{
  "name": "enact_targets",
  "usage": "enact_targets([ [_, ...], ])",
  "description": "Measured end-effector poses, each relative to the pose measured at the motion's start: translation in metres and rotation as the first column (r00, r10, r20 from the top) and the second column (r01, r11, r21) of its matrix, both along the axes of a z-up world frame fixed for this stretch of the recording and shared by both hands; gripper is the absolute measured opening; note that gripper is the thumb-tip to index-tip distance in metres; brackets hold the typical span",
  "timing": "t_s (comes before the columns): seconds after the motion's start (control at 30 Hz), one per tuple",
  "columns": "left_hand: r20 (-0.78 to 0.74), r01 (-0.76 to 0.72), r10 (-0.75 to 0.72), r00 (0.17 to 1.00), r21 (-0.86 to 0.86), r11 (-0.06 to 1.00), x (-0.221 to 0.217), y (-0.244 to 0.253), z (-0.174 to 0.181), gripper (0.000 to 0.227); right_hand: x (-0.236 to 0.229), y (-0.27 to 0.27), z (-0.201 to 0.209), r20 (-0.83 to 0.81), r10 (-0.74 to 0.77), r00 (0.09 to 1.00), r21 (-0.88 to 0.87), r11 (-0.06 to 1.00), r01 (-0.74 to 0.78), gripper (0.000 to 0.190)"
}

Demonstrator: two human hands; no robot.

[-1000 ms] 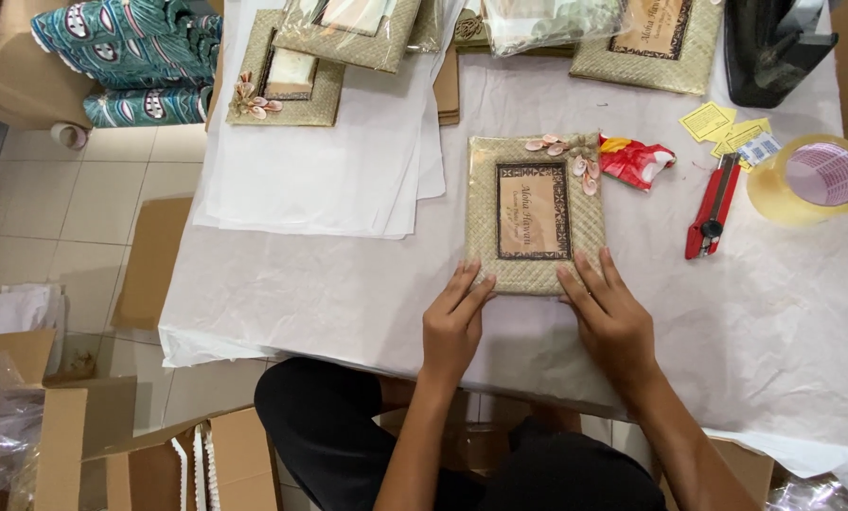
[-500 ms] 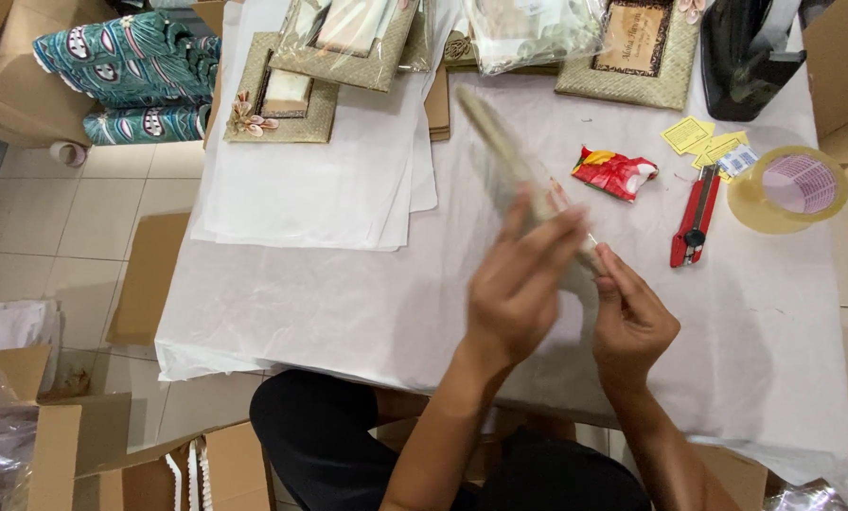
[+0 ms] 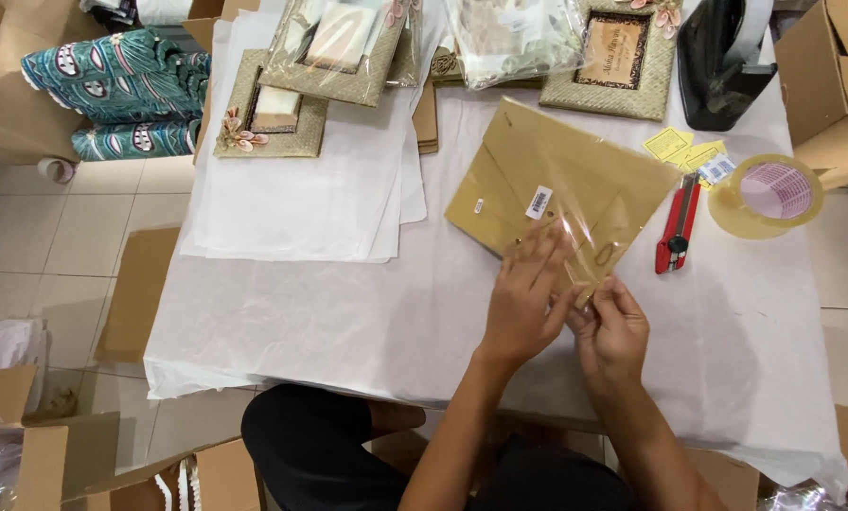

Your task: The person wraps multiple decorative picture frames in plastic bags, secures them with tape, and places them onto stacks of white tissue paper.

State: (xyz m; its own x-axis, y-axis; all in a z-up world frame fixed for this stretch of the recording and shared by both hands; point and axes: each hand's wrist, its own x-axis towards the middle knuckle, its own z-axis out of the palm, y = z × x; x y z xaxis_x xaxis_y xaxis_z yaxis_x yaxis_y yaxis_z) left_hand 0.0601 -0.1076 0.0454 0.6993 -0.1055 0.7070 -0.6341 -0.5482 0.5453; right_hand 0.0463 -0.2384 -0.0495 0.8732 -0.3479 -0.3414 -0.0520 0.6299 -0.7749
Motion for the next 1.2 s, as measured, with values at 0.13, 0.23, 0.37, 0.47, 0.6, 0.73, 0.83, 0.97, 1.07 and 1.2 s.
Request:
enact_targets([
  [0.13, -0.143, -0.093, 0.107, 0.984, 0.097, 0.991, -0.011, 0.005, -0.037, 0.062, -0.002, 0.009, 0.001, -0.098, 0.031, 0.995, 0.071, 0.997, -0.024, 0.016],
  [0.23, -0.171, -0.097, 0.108, 0.979, 0.075, 0.992, -0.012, 0.006, -0.046, 0.062, -0.003, 0.007, -0.009, -0.125, 0.071, 0.99, 0.027, 0.997, -0.068, 0.013],
  [0.37, -0.181, -0.104, 0.118, 0.976, 0.087, 0.991, -0.015, 0.008, -0.05, 0.074, -0.007, 0.004, -0.011, -0.169, 0.109, 0.98, -0.207, 0.968, -0.144, 0.006],
  [0.47, -0.188, -0.152, 0.169, 0.968, 0.098, 0.983, -0.018, 0.008, -0.054, 0.068, -0.006, 0.006, 0.039, -0.256, 0.237, 0.937, -0.47, 0.817, -0.335, 0.011],
  [0.6, -0.174, -0.18, 0.203, 0.964, 0.138, 0.974, -0.02, 0.011, -0.058, 0.049, -0.002, -0.003, 0.026, -0.276, 0.271, 0.922, -0.577, 0.721, -0.385, 0.01],
  [0.73, -0.183, -0.179, 0.204, 0.962, 0.145, 0.973, -0.019, 0.01, -0.068, 0.045, 0.001, -0.007, 0.035, -0.328, 0.313, 0.891, -0.723, 0.524, -0.45, 0.014],
  [0.83, -0.191, -0.186, 0.213, 0.958, 0.15, 0.971, -0.019, 0.01, -0.072, 0.04, 0.009, -0.015, 0.049, -0.302, 0.252, 0.919, -0.842, 0.382, -0.381, 0.011],
  [0.97, -0.215, -0.166, 0.192, 0.958, 0.131, 0.977, -0.02, 0.01, -0.069, 0.044, 0.048, -0.043, 0.067, -0.013, 0.13, 0.991, -0.998, 0.059, -0.021, 0.016],
  [1.07, -0.176, -0.167, 0.188, 0.966, 0.127, 0.978, -0.019, 0.009, -0.069, 0.043, 0.114, -0.069, 0.054, 0.02, 0.182, 0.983, -0.975, -0.213, 0.059, 0.024],
  [1.2, -0.17, -0.166, 0.186, 0.968, 0.127, 0.978, -0.02, 0.007, -0.073, 0.042, 0.166, -0.084, 0.048, -0.131, 0.256, 0.958, -0.951, -0.304, -0.048, 0.044],
])
